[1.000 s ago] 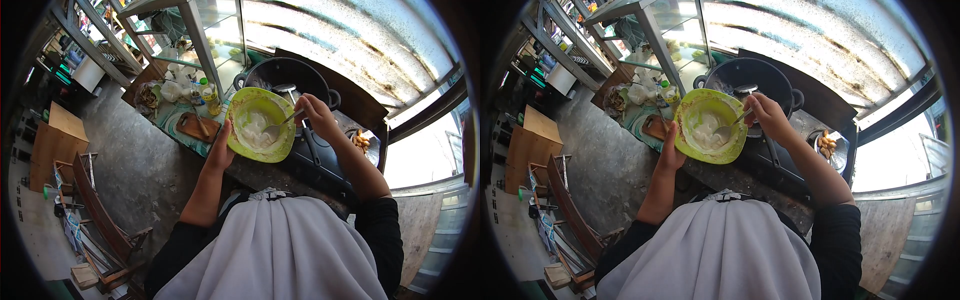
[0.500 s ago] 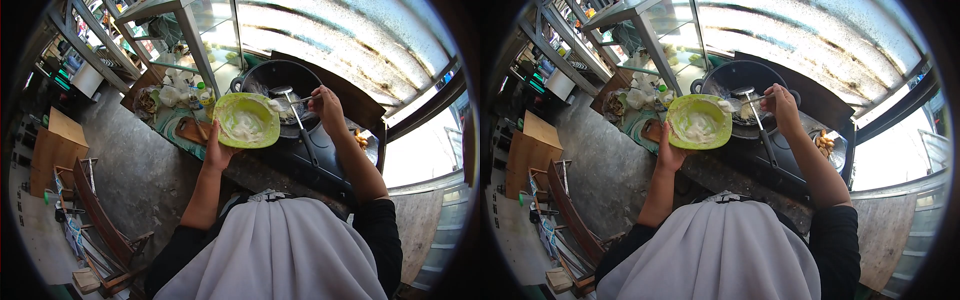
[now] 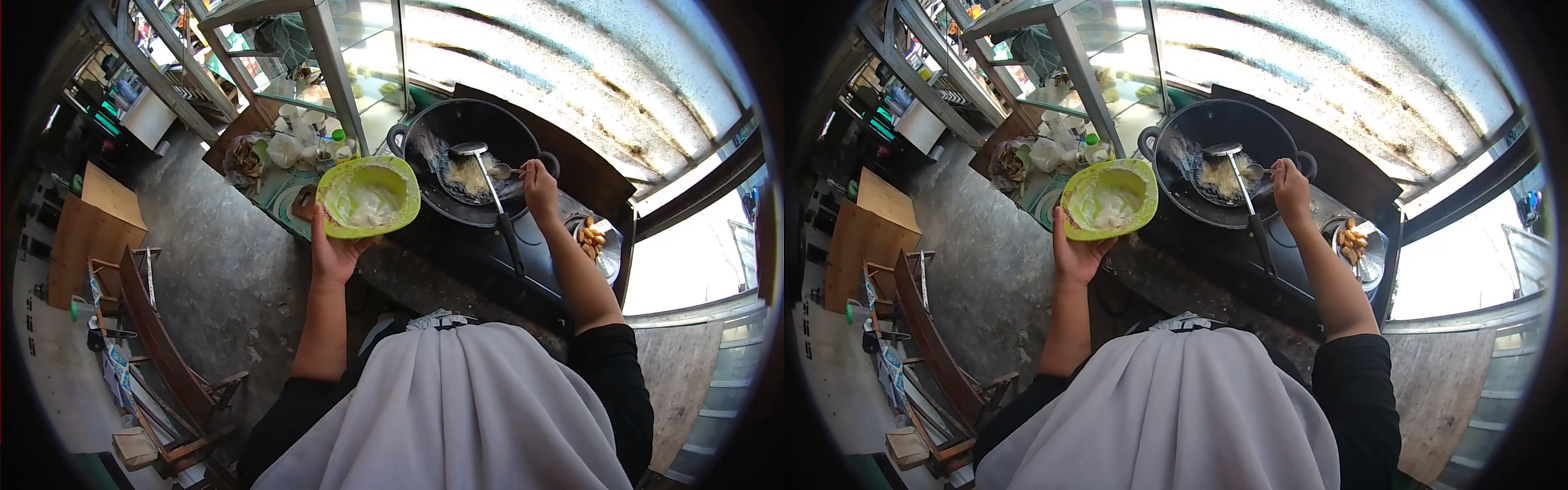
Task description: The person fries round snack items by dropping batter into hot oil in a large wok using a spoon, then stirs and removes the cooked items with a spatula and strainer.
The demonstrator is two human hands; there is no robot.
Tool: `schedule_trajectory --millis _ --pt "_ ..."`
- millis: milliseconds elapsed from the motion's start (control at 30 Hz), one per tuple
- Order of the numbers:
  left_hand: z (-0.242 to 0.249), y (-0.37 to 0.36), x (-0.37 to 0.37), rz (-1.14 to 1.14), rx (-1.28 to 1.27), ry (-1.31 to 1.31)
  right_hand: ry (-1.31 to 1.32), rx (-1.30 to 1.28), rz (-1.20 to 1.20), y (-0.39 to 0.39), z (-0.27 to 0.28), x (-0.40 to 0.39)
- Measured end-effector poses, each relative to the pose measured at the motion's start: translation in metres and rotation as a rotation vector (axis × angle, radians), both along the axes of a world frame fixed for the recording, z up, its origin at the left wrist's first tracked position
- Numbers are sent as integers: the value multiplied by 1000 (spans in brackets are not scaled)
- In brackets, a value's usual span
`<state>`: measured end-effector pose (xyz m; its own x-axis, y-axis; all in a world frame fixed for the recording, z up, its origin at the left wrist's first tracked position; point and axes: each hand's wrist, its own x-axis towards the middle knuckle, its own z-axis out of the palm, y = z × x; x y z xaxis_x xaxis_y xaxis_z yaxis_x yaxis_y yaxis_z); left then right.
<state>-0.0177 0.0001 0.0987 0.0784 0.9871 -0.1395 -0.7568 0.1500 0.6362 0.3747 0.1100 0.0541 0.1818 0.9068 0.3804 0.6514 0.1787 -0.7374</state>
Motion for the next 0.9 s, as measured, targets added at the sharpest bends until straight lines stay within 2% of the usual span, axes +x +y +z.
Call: schedule_trajectory --millis 133,233,633,733,833,900 --pt "2 0 0 13 16 -2 -288 95 37 -1 -2 -2" --pt "2 -1 -1 13 0 1 -380 31 60 -6 4 -6" --pt "4 2 3 -35 33 -1 -385 192 114 -11 22 -4" --pt "3 3 7 -35 32 55 -184 175 29 -12 37 -4" --pt "2 6 16 -60 6 126 238 142 -2 -15 62 -12" --pt "3 7 25 -94 23 138 454 159 129 -18 74 -22"
